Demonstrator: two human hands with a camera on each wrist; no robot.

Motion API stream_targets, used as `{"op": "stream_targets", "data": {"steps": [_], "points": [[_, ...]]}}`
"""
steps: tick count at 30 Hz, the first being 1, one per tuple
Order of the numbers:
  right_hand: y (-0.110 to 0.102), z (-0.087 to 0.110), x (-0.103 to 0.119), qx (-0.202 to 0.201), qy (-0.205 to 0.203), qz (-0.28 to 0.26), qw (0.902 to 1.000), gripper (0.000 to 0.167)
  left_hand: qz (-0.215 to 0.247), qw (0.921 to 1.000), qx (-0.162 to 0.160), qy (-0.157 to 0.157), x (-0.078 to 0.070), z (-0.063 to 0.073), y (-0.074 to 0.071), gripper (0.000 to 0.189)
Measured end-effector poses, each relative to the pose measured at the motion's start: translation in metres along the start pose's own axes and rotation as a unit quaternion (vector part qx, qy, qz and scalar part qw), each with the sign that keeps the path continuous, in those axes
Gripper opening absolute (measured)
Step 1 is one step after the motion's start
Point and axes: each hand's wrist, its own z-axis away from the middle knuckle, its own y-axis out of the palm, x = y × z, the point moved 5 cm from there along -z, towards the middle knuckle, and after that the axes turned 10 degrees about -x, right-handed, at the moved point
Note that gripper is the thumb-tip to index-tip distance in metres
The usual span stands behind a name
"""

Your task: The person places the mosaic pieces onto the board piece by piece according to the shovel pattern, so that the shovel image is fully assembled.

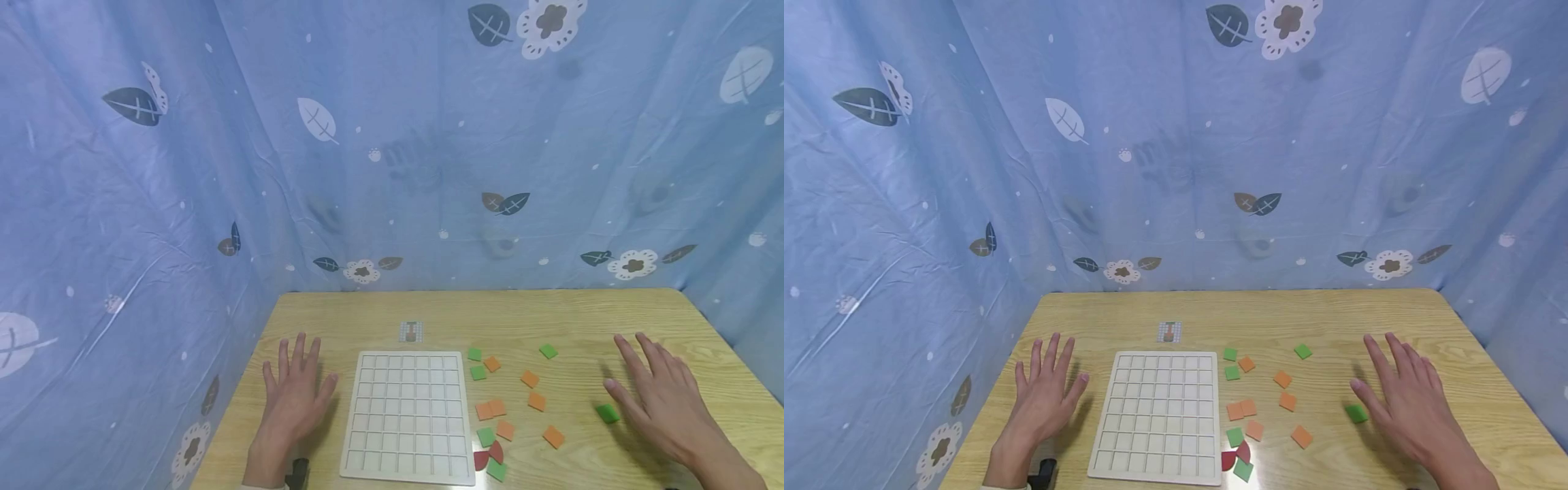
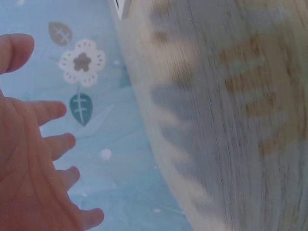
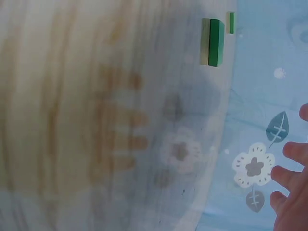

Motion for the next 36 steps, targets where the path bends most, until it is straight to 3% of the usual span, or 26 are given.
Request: {"op": "stream_targets", "data": {"steps": [10, 20, 25, 31, 36], "points": [[-0.009, -0.001, 0.003, -0.011, -0.005, -0.043, 0.9990, 0.078, 0.018, 0.9996, 0.013, -0.016, 0.004, 0.001, -0.005, 0.080], [-0.025, -0.003, 0.017, 0.004, 0.042, -0.158, 0.9865, 0.082, 0.066, 0.9976, -0.021, 0.000, 0.004, -0.009, -0.010, 0.076], [-0.029, -0.005, 0.019, -0.002, 0.049, -0.177, 0.9829, 0.079, 0.135, 0.9902, -0.033, 0.015, 0.001, -0.020, -0.010, 0.076], [-0.031, -0.008, 0.023, -0.012, 0.038, -0.199, 0.9791, 0.072, 0.208, 0.9780, -0.018, 0.007, -0.004, -0.029, -0.006, 0.078], [-0.029, -0.008, 0.026, -0.006, 0.025, -0.246, 0.9689, 0.067, 0.232, 0.9727, 0.003, 0.013, -0.009, -0.034, 0.002, 0.074]]}}
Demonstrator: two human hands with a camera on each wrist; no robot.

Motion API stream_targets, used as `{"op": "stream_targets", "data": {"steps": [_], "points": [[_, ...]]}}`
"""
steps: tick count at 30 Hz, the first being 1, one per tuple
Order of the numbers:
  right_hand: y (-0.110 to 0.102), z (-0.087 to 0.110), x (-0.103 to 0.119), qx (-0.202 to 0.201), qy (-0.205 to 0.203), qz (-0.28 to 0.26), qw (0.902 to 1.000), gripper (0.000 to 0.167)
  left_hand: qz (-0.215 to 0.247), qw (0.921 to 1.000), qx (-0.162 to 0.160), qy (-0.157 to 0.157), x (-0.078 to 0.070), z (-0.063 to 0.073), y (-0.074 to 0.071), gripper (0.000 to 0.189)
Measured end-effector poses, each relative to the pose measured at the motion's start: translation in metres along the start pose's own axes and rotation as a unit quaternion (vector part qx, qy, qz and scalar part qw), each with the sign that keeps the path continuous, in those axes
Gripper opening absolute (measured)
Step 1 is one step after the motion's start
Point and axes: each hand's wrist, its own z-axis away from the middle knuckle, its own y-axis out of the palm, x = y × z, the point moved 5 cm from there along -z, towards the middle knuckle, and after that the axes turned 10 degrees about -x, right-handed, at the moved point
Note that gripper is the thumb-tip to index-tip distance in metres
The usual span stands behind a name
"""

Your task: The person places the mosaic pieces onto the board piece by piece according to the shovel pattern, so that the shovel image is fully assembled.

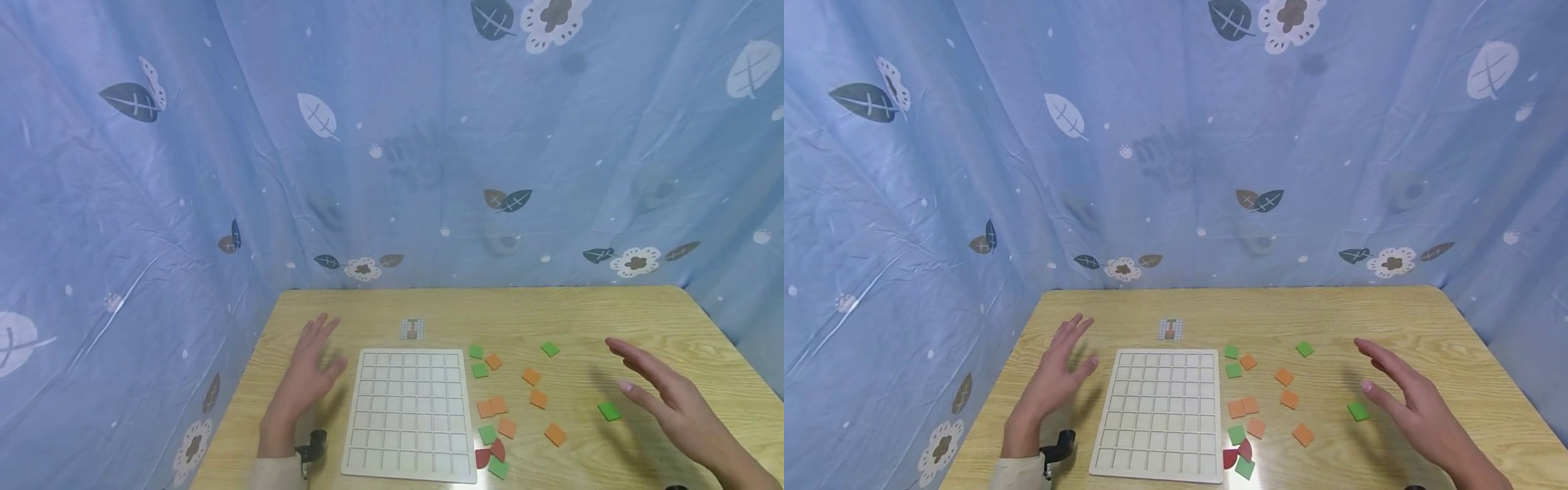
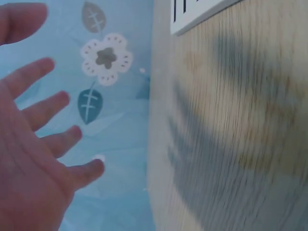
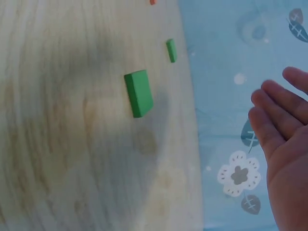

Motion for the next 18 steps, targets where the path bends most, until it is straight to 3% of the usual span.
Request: {"op": "stream_targets", "data": {"steps": [8, 18], "points": [[0.005, 0.011, -0.012, 0.028, 0.025, -0.014, 0.9992, 0.060, -0.035, 0.9968, 0.067, -0.026, 0.010, -0.002, 0.019, 0.070], [0.015, 0.024, -0.027, 0.070, 0.077, -0.042, 0.9936, 0.049, -0.051, 0.9898, 0.121, -0.055, 0.019, -0.003, 0.036, 0.068]]}}
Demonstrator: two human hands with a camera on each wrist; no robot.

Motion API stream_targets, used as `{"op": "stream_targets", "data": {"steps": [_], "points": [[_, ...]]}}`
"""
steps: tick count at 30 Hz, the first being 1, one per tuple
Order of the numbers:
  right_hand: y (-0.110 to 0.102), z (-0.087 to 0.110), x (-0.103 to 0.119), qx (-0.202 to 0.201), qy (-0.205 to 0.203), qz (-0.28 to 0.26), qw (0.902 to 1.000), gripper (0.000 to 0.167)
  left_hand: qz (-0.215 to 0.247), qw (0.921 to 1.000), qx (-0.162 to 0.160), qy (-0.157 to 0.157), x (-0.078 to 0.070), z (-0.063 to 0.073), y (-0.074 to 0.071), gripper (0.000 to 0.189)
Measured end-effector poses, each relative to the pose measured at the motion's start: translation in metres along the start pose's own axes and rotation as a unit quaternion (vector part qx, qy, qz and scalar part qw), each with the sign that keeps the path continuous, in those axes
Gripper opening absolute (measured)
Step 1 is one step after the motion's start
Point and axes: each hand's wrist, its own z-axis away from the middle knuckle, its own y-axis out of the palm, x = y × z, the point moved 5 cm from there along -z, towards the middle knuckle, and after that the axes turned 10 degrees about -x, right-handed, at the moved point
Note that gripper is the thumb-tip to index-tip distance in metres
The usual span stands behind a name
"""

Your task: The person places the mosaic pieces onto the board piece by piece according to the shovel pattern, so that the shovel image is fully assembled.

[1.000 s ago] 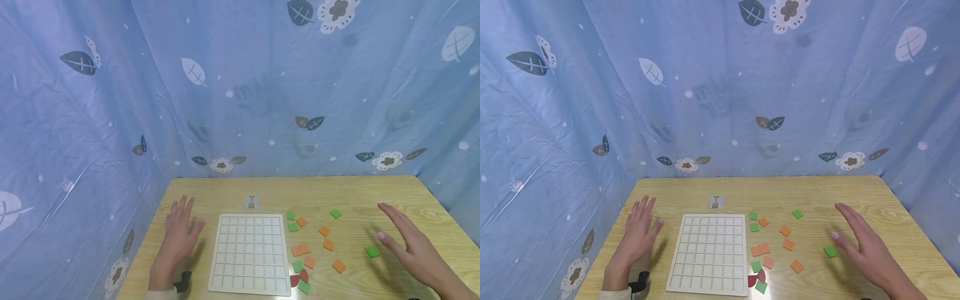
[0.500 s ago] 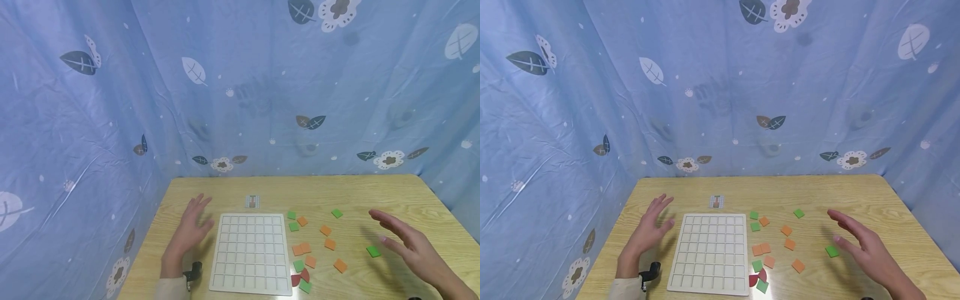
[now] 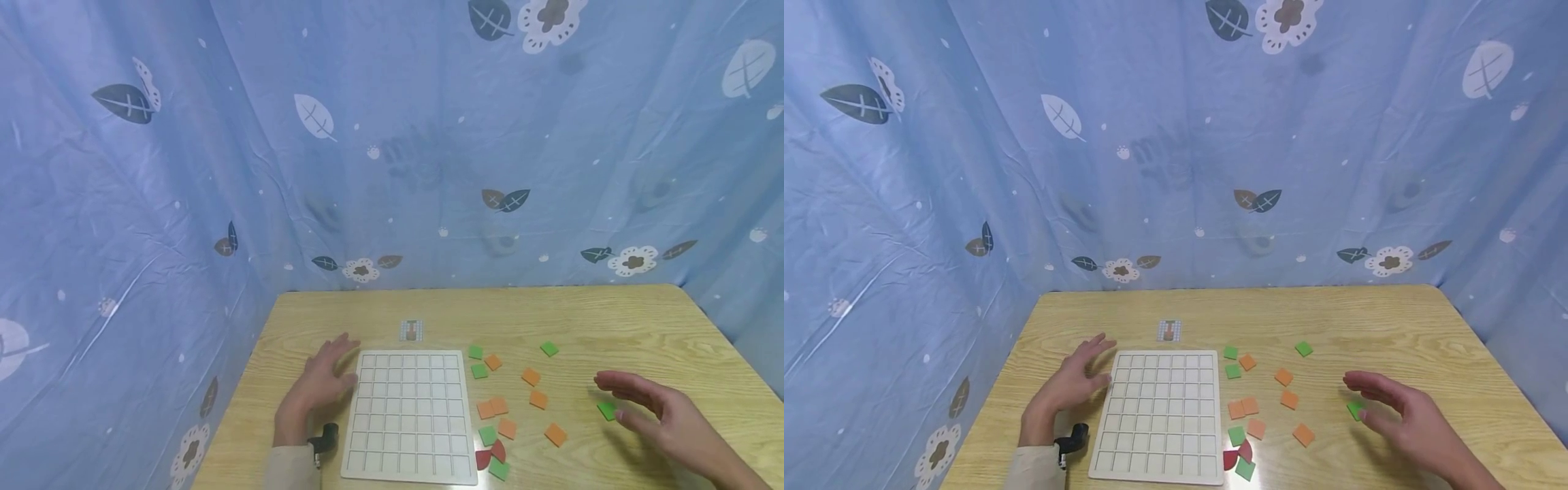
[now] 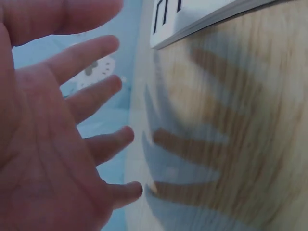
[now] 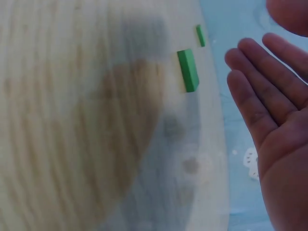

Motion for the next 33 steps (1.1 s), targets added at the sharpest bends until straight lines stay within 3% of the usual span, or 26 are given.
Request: {"op": "stream_targets", "data": {"steps": [7, 13, 19, 27, 33], "points": [[0.006, 0.003, -0.012, 0.016, 0.015, 0.005, 0.9997, 0.054, 0.005, 0.9995, 0.023, -0.020, 0.004, 0.002, 0.012, 0.070], [0.006, 0.002, -0.019, 0.003, 0.044, 0.066, 0.9969, 0.054, -0.002, 0.9995, 0.027, -0.016, 0.006, 0.002, 0.015, 0.071], [0.004, 0.004, -0.023, -0.025, 0.025, 0.087, 0.9956, 0.054, 0.001, 0.9994, 0.030, -0.018, 0.005, 0.002, 0.016, 0.069], [0.003, 0.002, -0.021, -0.032, 0.017, 0.148, 0.9883, 0.050, 0.002, 0.9993, 0.033, -0.016, 0.005, 0.001, 0.014, 0.073], [0.003, 0.004, -0.021, -0.050, -0.003, 0.128, 0.9905, 0.044, 0.005, 0.9994, 0.033, -0.012, 0.005, 0.001, 0.013, 0.077]]}}
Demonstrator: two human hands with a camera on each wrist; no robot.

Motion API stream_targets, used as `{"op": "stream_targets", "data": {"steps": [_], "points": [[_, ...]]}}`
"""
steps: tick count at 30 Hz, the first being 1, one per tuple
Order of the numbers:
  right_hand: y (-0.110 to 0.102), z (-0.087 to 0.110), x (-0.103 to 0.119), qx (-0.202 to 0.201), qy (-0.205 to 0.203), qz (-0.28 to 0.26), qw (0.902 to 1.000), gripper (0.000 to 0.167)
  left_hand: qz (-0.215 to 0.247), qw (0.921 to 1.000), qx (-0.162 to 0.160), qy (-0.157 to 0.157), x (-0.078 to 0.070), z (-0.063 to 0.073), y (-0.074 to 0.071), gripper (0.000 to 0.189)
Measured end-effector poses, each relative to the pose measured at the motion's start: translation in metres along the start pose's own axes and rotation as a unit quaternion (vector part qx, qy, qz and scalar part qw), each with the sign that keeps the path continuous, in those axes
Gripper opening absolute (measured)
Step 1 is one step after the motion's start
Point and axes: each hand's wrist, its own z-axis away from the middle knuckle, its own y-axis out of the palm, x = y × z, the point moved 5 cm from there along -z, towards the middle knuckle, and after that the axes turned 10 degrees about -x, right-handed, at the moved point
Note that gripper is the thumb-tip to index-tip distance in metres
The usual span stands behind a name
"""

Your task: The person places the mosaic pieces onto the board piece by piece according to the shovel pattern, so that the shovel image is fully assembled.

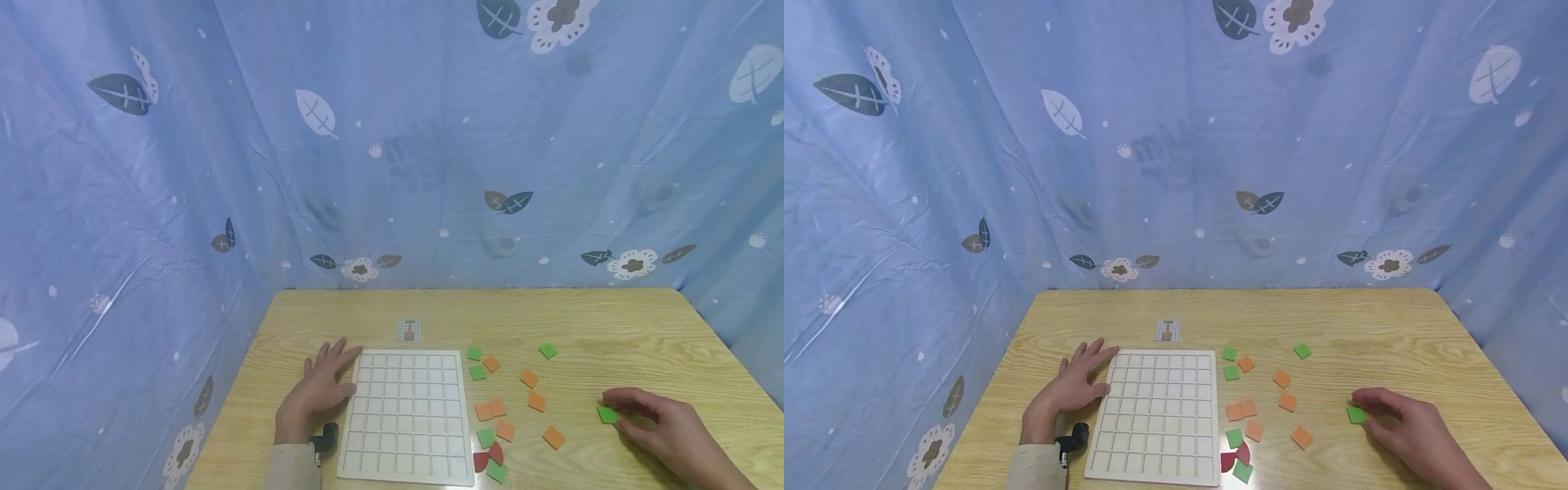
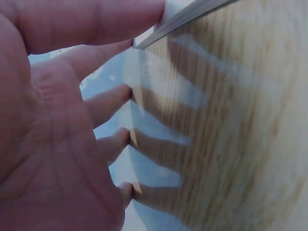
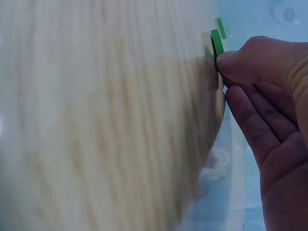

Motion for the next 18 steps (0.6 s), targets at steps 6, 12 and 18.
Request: {"op": "stream_targets", "data": {"steps": [6, 12, 18], "points": [[-0.002, -0.001, 0.007, -0.012, 0.010, 0.001, 0.9999, 0.045, 0.008, 1.0000, -0.001, -0.002, 0.001, 0.002, 0.000, 0.074], [-0.011, -0.012, 0.036, -0.062, -0.029, -0.026, 0.9973, 0.049, -0.005, 1.0000, -0.001, 0.004, 0.002, 0.000, 0.000, 0.071], [-0.013, -0.026, 0.072, -0.082, -0.049, -0.049, 0.9942, 0.051, -0.019, 0.9998, 0.001, 0.007, 0.002, -0.002, 0.003, 0.069]]}}
